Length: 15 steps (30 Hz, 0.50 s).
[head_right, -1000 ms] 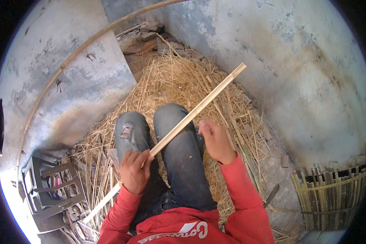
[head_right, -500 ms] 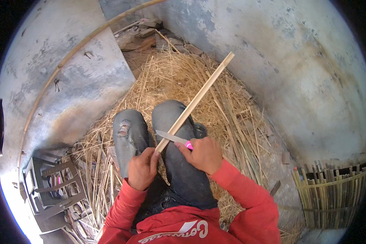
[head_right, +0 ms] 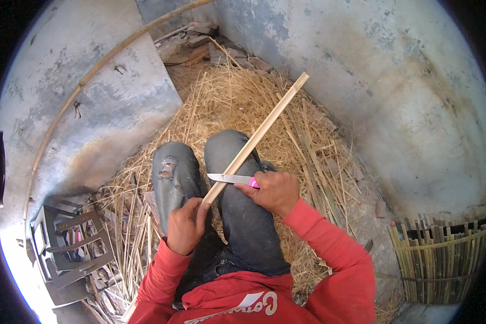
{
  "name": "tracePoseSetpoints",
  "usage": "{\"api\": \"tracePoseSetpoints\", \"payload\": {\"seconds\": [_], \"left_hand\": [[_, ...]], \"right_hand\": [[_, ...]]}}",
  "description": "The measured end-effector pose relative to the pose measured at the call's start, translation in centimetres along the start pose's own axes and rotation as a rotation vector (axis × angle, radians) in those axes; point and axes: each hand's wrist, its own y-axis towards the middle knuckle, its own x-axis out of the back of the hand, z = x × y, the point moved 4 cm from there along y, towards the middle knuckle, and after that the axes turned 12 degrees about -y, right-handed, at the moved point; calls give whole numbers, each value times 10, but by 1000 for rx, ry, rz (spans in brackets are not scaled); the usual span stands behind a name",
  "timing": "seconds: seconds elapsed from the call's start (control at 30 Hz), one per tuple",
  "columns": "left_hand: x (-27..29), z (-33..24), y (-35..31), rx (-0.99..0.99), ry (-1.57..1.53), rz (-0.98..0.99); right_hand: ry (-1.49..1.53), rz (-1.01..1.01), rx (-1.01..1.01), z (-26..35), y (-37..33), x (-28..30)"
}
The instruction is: The person scrapes a long bamboo strip with a knife while sitting on the floor, removing shavings from the surface and edges.
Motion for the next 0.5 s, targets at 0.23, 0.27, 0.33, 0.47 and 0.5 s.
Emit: {"api": "tracePoseSetpoints", "payload": {"seconds": [0.23,0.27,0.33,0.47,0.5], "left_hand": [[-8,-1,11,-7,-22,-36],[-10,0,10,9,-36,-39],[-12,2,10,8,-51,-53],[-10,5,9,-30,-25,-73],[-9,6,8,-32,-14,-73]], "right_hand": [[40,224,4,15,-1,11],[56,264,2,13,-2,11],[31,279,-10,11,-3,8],[1,244,5,0,5,5],[20,230,-19,-4,7,3]]}}
